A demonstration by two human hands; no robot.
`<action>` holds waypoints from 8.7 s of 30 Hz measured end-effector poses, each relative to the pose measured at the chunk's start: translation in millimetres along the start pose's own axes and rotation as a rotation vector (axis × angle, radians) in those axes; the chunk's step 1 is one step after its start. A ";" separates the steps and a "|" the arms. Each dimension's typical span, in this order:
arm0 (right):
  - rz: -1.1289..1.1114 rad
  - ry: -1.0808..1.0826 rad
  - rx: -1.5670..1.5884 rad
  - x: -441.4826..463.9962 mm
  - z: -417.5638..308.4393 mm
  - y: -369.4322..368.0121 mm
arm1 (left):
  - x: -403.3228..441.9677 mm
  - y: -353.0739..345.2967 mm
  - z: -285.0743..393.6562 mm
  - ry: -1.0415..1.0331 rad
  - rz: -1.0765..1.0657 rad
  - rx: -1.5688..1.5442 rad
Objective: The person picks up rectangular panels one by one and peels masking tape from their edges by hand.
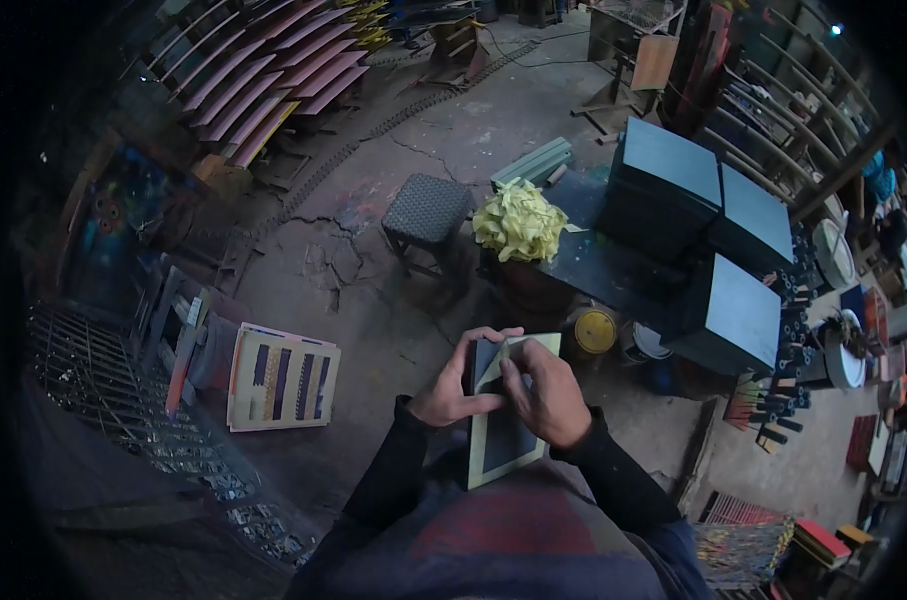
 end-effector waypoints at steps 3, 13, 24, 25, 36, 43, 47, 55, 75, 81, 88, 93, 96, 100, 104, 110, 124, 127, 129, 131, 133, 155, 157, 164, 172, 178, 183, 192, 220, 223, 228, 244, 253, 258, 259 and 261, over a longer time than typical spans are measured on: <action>-0.019 0.006 0.023 -6.2 2.8 -1.2 | -1.0 2.8 2.4 -0.022 -0.007 -0.080; 0.005 -0.135 0.179 -39.0 27.3 -4.7 | -12.4 24.2 -16.3 0.070 0.254 -0.068; 0.119 -0.200 0.276 -75.7 47.9 -6.3 | -15.3 31.5 -20.8 0.143 0.301 0.061; 0.121 -0.203 0.276 -79.7 50.2 -6.6 | -17.4 33.7 -21.5 0.153 0.309 0.057; 0.103 -0.282 0.354 -98.2 52.7 -8.7 | -21.3 37.2 -19.9 0.157 0.347 0.015; 0.109 -0.173 0.307 -107.2 43.1 -9.1 | -43.2 59.4 -28.8 0.127 0.514 0.071; 0.002 -0.138 0.347 -107.4 37.0 -11.7 | -67.8 71.6 -34.9 0.134 0.713 -0.057; -0.040 -0.084 0.300 -94.7 22.3 -11.0 | -59.9 97.5 -7.4 -0.156 0.873 0.033; 0.059 -0.088 0.212 -116.2 39.1 10.3 | -94.4 149.3 26.0 -0.240 1.082 0.135; 0.066 -0.105 0.184 -110.0 36.2 10.2 | -108.1 156.6 22.3 -0.270 1.142 0.043; 0.012 -0.062 0.225 -105.0 36.1 1.0 | -127.3 161.2 30.6 -0.288 1.227 0.037; -0.017 -0.052 0.203 -98.1 29.4 4.9 | -136.4 167.4 30.0 -0.290 1.219 0.021; -0.052 -0.045 0.226 -92.9 26.9 2.8 | -142.2 167.4 31.1 -0.300 1.230 0.021; -0.044 -0.035 0.230 -93.6 31.7 2.7 | -146.1 168.5 33.1 -0.311 1.242 0.047; -0.064 -0.057 0.244 -91.5 34.5 2.6 | -148.2 169.7 35.4 -0.298 1.258 0.051; -0.061 -0.037 0.236 -89.7 34.6 4.5 | -147.5 171.4 39.6 -0.290 1.262 0.084; -0.053 0.002 0.225 -89.7 36.1 6.7 | -161.1 185.3 39.5 -0.293 1.231 0.063; -0.064 -0.003 0.234 -88.6 34.0 7.8 | -165.2 189.8 38.6 -0.291 1.221 0.048; -0.074 -0.010 0.246 -90.9 36.6 7.4 | -169.5 191.7 43.9 -0.303 1.239 0.061; -0.055 -0.001 0.276 -97.1 44.6 9.4 | -179.5 196.1 49.4 -0.316 1.257 0.073; -0.058 -0.002 0.274 -93.7 38.2 15.2 | -182.9 201.9 57.4 -0.283 1.145 0.127; -0.141 -0.041 0.300 -95.9 35.4 54.6 | -245.5 239.6 67.7 -0.025 0.980 0.021; -0.171 -0.043 0.283 -99.6 42.4 56.5 | -257.2 246.6 60.4 -0.037 1.035 -0.029; -0.045 -0.210 0.468 -99.2 71.6 92.1 | -352.2 289.4 18.1 -0.042 1.233 -0.071; -0.194 -0.399 0.042 7.6 92.4 135.1 | -368.4 270.3 -25.6 0.033 1.322 -0.112; -0.291 -0.255 -0.037 160.8 110.5 143.2 | -380.8 218.2 -26.2 0.031 1.440 -0.081; -0.216 -0.236 -0.586 280.8 162.4 75.4 | -419.3 181.2 -20.9 0.080 1.578 -0.038; 0.099 -0.064 -1.029 281.9 186.1 -5.4 | -485.7 112.6 -33.4 0.033 1.585 -0.083; -0.199 -0.097 0.390 61.5 112.6 -39.9 | -141.8 101.7 13.0 -0.122 0.904 -0.149; -0.119 -0.066 0.299 64.6 85.3 -24.4 | -112.9 88.3 13.1 -0.111 0.775 -0.178; -0.043 0.013 0.297 67.4 44.6 -0.5 | -84.3 66.0 21.9 -0.074 0.672 -0.097; -0.369 -0.174 0.521 13.2 59.3 -8.8 | -110.5 93.1 57.1 -0.303 0.966 -0.025; -0.009 0.082 0.171 28.6 8.8 25.2 | -75.0 53.4 59.4 -0.193 0.729 0.159; 0.150 0.102 0.136 46.1 -7.9 38.4 | -56.5 14.3 62.7 -0.164 0.635 0.434; 0.195 0.119 0.145 46.9 -9.2 40.9 | -53.9 7.8 64.4 -0.180 0.612 0.522; 0.204 0.097 0.167 47.9 -11.4 42.9 | -53.4 0.1 70.0 -0.197 0.571 0.751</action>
Point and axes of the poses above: each hand's wrist, its own x-axis towards the middle knuckle, its own y-axis out of the back of the hand, z = x × y, the point moved 7 cm from there along x, towards the middle knuckle, and after that the axes turned 10 degrees about -z, right-handed, at the moved point
